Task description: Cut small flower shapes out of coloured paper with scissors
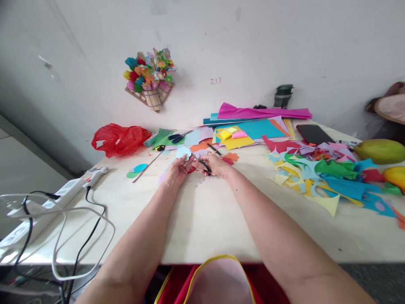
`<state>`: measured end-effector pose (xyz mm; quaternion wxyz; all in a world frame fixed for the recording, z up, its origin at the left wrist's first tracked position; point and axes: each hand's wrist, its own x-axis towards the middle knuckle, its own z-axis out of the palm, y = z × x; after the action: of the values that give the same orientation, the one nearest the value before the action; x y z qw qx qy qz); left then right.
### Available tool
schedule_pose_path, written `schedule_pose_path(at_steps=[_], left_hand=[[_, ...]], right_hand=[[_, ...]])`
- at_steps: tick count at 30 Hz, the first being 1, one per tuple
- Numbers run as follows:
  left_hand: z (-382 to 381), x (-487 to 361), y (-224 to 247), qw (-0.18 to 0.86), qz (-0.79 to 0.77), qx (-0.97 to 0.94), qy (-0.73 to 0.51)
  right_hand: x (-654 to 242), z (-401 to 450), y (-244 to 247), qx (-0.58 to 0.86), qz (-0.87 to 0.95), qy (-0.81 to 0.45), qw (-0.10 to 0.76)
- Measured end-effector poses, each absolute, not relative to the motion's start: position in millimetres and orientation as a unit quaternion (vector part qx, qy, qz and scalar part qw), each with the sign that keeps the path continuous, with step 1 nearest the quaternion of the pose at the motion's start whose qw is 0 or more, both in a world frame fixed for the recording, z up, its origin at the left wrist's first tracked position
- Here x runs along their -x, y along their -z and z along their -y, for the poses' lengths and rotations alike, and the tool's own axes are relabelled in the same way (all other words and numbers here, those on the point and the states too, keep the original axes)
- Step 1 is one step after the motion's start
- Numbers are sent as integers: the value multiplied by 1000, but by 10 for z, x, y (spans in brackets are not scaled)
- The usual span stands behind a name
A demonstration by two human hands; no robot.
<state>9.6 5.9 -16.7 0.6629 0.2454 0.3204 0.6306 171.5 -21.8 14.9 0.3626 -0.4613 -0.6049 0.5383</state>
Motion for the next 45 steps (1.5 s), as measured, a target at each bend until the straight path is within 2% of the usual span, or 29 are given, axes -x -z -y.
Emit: schedule_pose_path(at_steps=[17, 45], left_hand=[[-71, -88, 154, 661, -336, -236, -628], [-26, -61, 132, 640, -346, -344, -594]], right_hand=[[-1721, 213, -153, 457, 614, -539, 352], [-1832, 51, 23, 400, 645, -531, 377]])
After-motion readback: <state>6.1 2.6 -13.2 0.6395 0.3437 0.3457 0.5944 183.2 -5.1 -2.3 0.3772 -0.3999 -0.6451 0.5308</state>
